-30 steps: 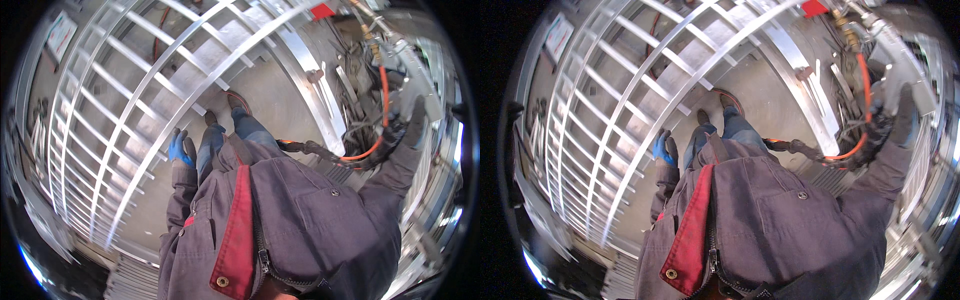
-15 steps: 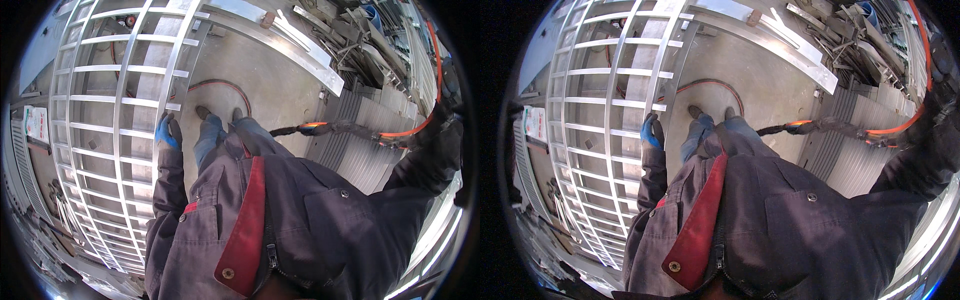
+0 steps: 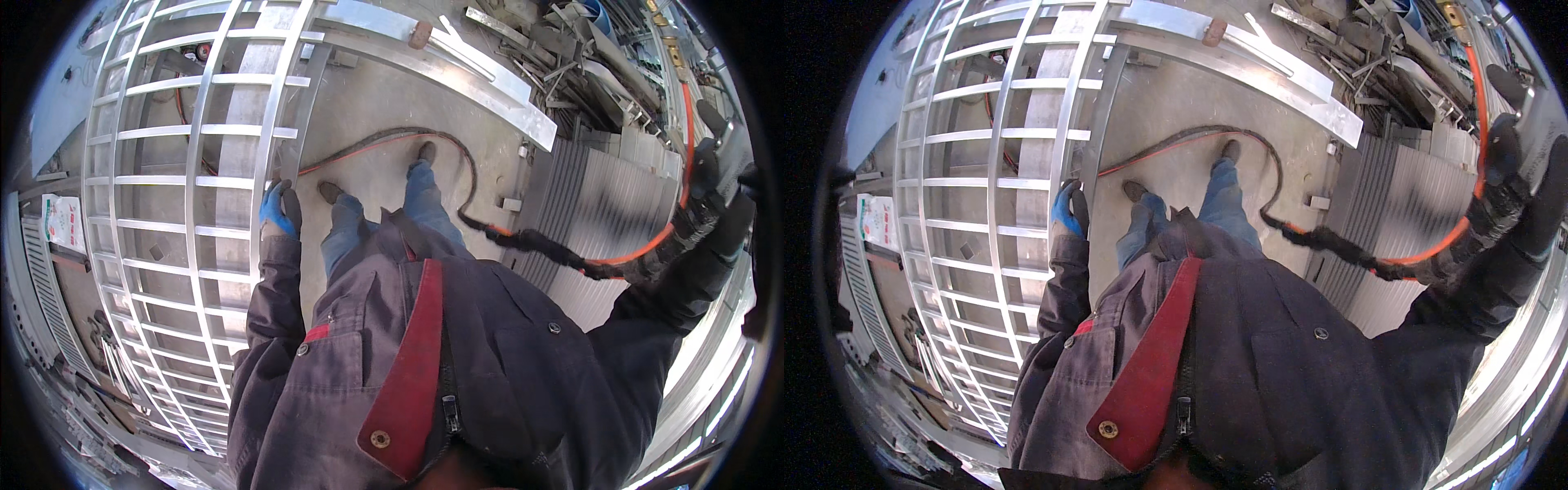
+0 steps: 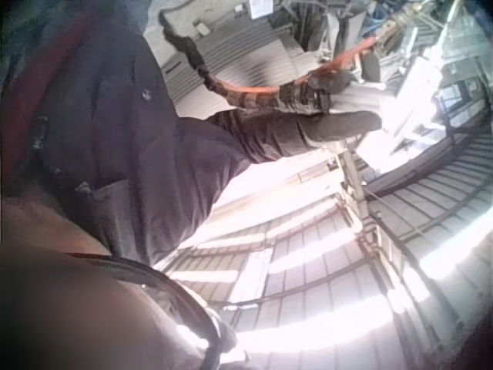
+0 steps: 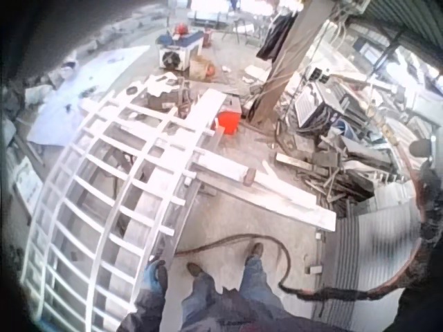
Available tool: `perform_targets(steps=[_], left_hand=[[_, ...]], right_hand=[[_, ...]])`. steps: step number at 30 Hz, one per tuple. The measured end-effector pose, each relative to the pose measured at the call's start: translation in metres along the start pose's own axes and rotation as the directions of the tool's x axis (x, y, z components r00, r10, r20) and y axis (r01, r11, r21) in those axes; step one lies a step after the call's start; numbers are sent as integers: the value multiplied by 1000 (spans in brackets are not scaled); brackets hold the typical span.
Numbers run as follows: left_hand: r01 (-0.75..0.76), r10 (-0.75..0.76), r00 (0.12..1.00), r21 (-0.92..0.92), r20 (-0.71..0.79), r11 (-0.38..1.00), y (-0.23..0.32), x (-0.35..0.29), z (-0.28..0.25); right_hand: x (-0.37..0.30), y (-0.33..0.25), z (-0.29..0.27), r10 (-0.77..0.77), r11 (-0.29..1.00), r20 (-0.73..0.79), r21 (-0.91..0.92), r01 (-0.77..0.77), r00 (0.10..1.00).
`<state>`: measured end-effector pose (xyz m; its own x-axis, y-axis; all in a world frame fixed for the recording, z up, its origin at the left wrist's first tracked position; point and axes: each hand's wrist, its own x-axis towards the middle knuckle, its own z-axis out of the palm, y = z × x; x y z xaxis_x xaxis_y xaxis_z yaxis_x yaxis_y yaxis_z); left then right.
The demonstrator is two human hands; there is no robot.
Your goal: The person welds a metal frame using a handheld welding torch. They repeatedly position metal bars onto the frame, weld them in place, and reposition the frame to access different sections. The person wears gloves and a protective jacket while working in a workshop.
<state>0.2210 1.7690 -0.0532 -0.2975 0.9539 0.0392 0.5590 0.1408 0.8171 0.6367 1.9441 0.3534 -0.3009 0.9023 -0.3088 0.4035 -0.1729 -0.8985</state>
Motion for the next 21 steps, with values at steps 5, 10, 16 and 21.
perform_targets(steps=[5, 10, 16, 21], left_hand=[[39, -40, 989, -9, -142, 999, 10, 5, -1], [142, -109, 959, 111, -261, 984, 32, -15, -1], [337, -298, 904, 82, -306, 938, 63, -18, 15], [432, -396, 817, -9, -419, 902, 83, -25, 40]], right_hand=[[50, 40, 34, 0, 999, 133, 36, -5, 991], [102, 25, 0, -46, 999, 325, 38, 36, 944], [183, 7, -39, -119, 992, 575, 99, 76, 809], [216, -11, -8, -91, 996, 556, 72, 61, 826]])
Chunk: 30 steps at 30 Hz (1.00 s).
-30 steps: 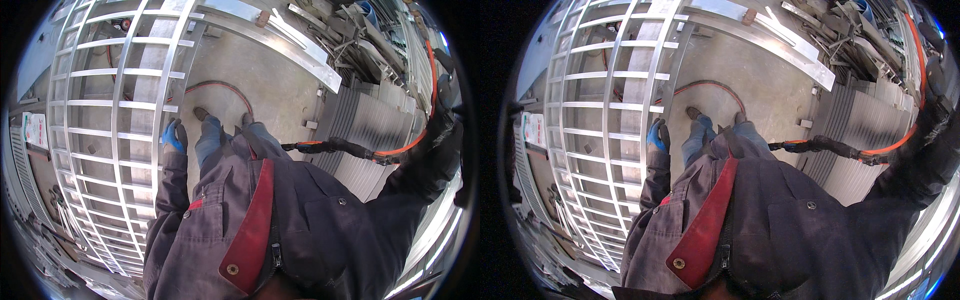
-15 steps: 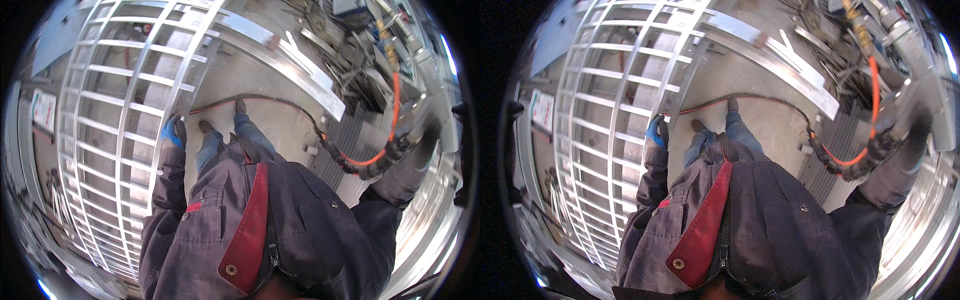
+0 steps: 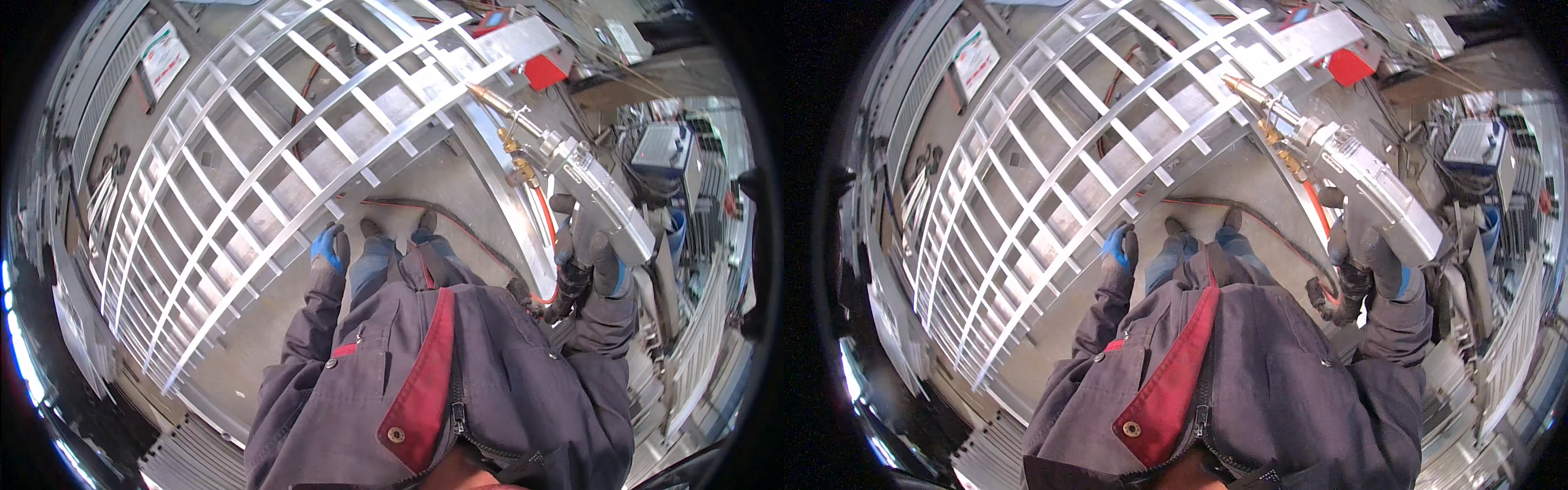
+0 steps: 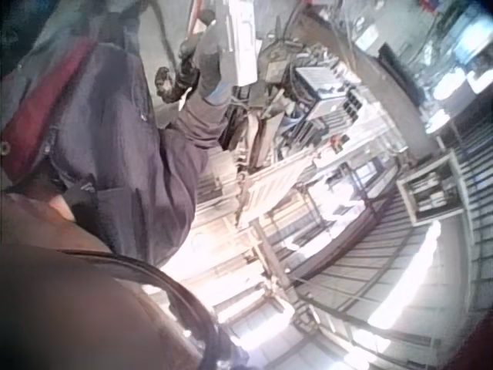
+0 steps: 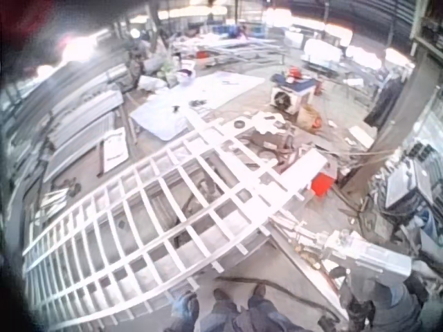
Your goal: The person welds a metal frame using a handheld welding torch. They repeatedly position metal bars onto the frame, weld them in place, and reposition the frame to access different sections. The person wears gloves and a protective jacket while working in a workshop.
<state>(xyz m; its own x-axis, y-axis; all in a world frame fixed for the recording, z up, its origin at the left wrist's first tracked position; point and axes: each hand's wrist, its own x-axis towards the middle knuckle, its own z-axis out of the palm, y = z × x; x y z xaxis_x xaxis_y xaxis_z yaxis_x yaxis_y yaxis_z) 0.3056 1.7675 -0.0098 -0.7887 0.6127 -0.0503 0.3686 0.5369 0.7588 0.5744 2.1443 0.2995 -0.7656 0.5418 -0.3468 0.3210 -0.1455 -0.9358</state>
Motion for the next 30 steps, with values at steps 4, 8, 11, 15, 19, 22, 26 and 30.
perform_targets(steps=[4, 8, 11, 15, 19, 22, 26, 30], left_hand=[[69, -69, 998, -3, 12, 998, -3, -18, 7], [103, -106, 994, -59, -41, 993, -22, -13, 5], [99, -99, 995, -117, 11, 988, -38, 8, 5], [102, -90, 992, -154, 87, 983, -52, 32, -2], [185, -156, 974, -174, 165, 967, -50, 61, -8], [140, -98, 975, -210, 197, 968, -43, 83, -4], [41, 21, 972, -255, 233, 966, -33, 109, 4], [137, -78, 971, -259, 227, 956, -22, 127, 6]], right_hand=[[44, -18, 32, -8, 993, 36, 121, 3, 999], [73, -30, 61, 6, 992, 11, 127, -7, 1000], [88, -28, 70, 97, 990, -14, 107, -95, 995], [94, -13, 76, 68, 998, -171, 8, -67, 983], [89, -4, 72, 74, 997, -310, 31, -68, 948], [77, 4, 63, 93, 995, -389, 68, -72, 917], [65, 31, 51, 165, 980, -487, 181, -86, 858], [69, 57, 28, 274, 950, -456, 265, -165, 847]])
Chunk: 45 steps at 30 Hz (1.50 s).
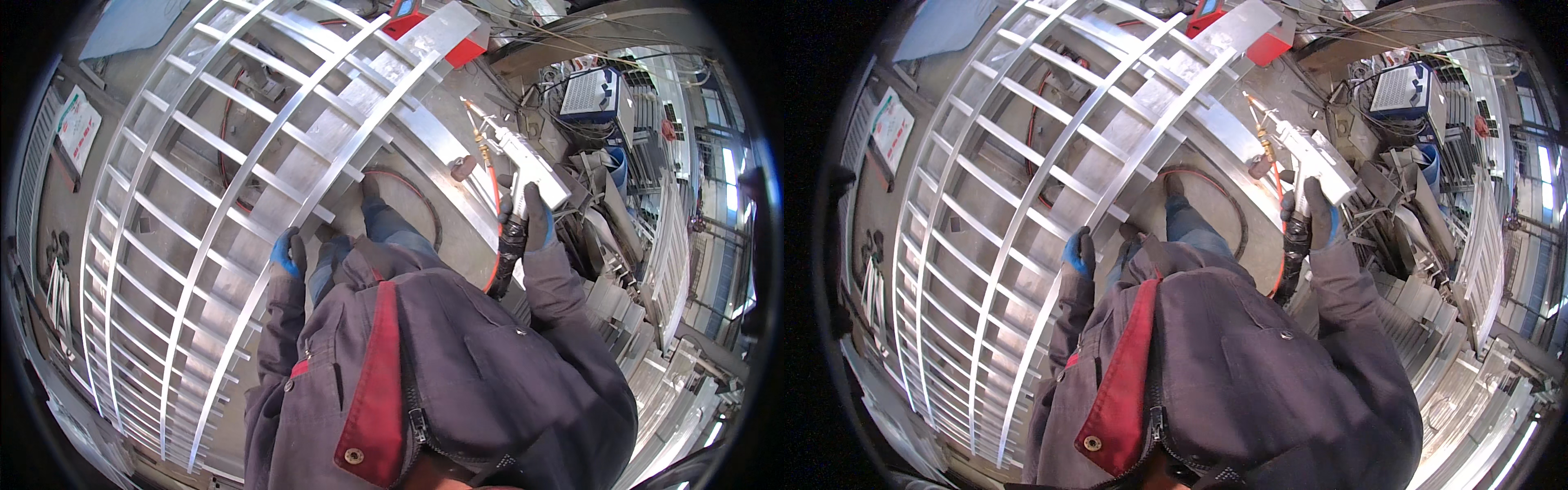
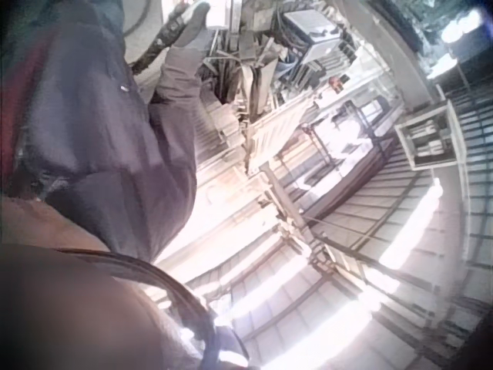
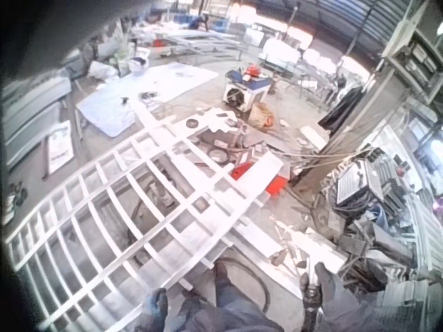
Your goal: The person welds a metal frame using a handheld welding torch. They repeatedly position metal bars onto the frame, weld them in place, and reposition the frame to access different sections. The person wears gloves and a protective jacket while working in a workshop.
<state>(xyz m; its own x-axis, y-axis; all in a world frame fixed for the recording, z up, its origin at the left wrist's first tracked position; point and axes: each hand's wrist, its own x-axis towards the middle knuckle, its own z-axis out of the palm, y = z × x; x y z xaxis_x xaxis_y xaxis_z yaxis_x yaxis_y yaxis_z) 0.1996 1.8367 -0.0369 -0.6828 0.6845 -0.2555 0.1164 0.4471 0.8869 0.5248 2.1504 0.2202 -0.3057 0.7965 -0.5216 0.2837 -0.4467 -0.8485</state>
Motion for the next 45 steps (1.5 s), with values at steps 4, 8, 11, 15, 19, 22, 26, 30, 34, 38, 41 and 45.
perform_targets(steps=[4, 8, 11, 15, 19, 22, 26, 30, 34, 38, 41, 45], left_hand=[[-7, 12, 997, 58, -81, 998, 10, -1, -8], [49, -36, 990, 90, -137, 995, 12, -10, -5], [121, -109, 988, 110, -113, 986, 12, -12, 8], [53, -36, 992, 148, -118, 988, 19, -5, 26], [40, -25, 995, 155, -98, 987, 36, 6, 35], [73, -66, 996, 152, -52, 986, 47, 12, 37], [-22, 17, 1000, 197, 25, 980, 52, 22, 44], [-185, 138, 963, 191, 232, 964, 46, 44, 59], [-346, 231, 848, 168, 477, 923, 35, 60, 82], [-428, 306, 767, 93, 563, 899, 38, 63, 114], [-465, 275, 708, 137, 650, 874, 53, 56, 135], [-600, 346, 621, 143, 703, 787, 72, 41, 169]], right_hand=[[33, -5, -22, -75, 996, 92, 55, 70, 993], [66, -17, -42, -118, 977, 225, 200, 73, 967], [84, -21, -54, -171, 969, 269, 220, 112, 948], [100, -26, -68, -177, 969, 324, 223, 106, 930], [108, -27, -80, -206, 961, 354, 249, 120, 912], [108, -20, -88, -187, 958, 335, 269, 97, 924], [77, 2, -101, -179, 955, 196, 271, 122, 964], [-1, 42, -120, -131, 941, 0, 315, 125, 991], [-100, 105, -140, 41, 941, -407, 322, 102, 912], [-174, 164, -168, 121, 904, -668, 380, 197, 734], [-217, 208, -189, 214, 864, -764, 439, 247, 608], [-231, 271, -227, 262, 870, -791, 441, 219, 553]])
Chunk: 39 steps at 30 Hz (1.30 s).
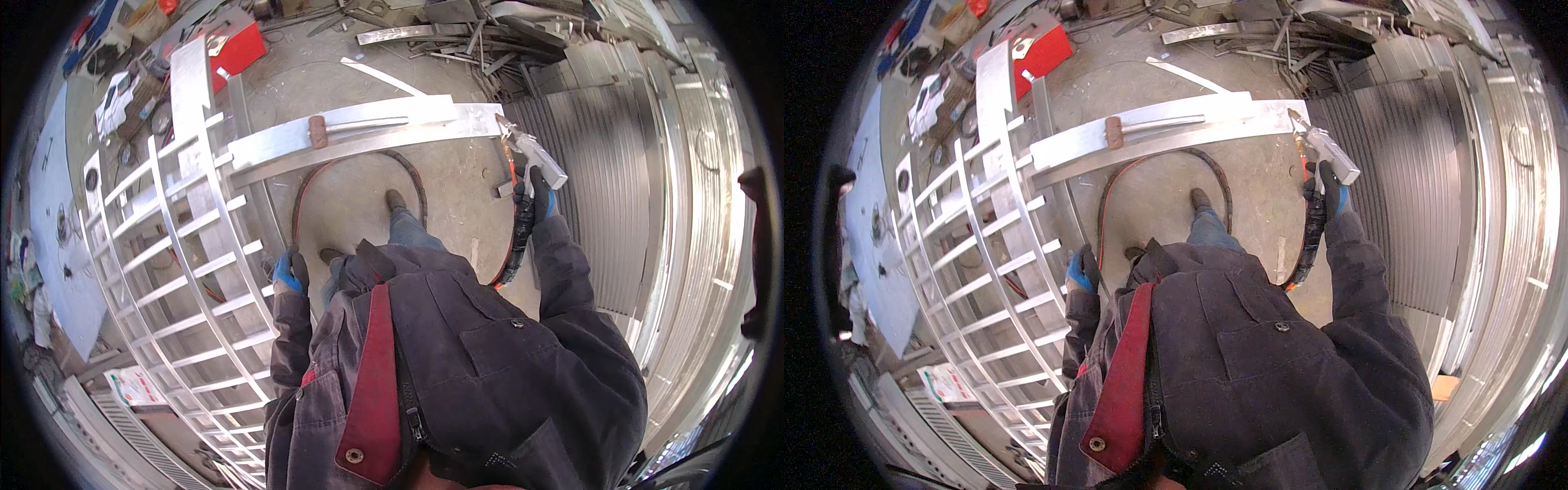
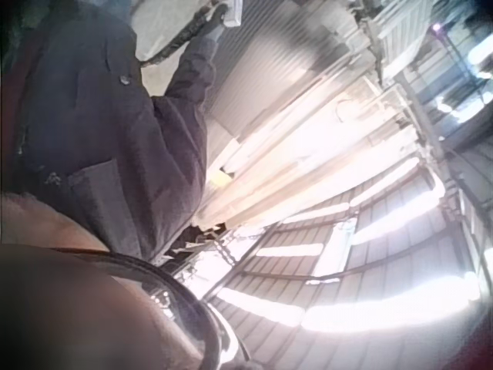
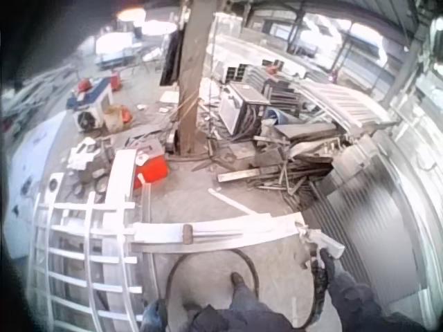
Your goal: The person welds a metal frame using a handheld welding torch. They repeatedly position metal bars onto the frame, weld them in place, and reposition the frame to access different sections. The person wears gloves and a protective jacket while working in a workshop.
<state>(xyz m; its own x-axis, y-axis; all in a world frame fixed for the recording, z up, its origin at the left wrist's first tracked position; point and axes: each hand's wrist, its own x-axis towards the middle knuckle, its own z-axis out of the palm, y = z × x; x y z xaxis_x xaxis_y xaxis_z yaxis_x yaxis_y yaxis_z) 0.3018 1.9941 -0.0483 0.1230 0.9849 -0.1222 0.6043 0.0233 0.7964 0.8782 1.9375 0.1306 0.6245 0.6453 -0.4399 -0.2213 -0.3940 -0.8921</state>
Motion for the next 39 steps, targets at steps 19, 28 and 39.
perform_targets(steps=[19, 28, 39], left_hand=[[520, -565, 795, 233, 219, 822, 113, 0, 170], [589, -639, 745, 261, 193, 765, 141, -14, 168], [689, -704, 698, 149, 131, 710, 141, -83, 198]], right_hand=[[340, 140, -73, 333, 943, 307, -135, -305, 892], [362, 130, -48, 254, 917, 350, -383, -110, 902], [366, 84, -43, 328, 813, 449, -582, -6, 831]])
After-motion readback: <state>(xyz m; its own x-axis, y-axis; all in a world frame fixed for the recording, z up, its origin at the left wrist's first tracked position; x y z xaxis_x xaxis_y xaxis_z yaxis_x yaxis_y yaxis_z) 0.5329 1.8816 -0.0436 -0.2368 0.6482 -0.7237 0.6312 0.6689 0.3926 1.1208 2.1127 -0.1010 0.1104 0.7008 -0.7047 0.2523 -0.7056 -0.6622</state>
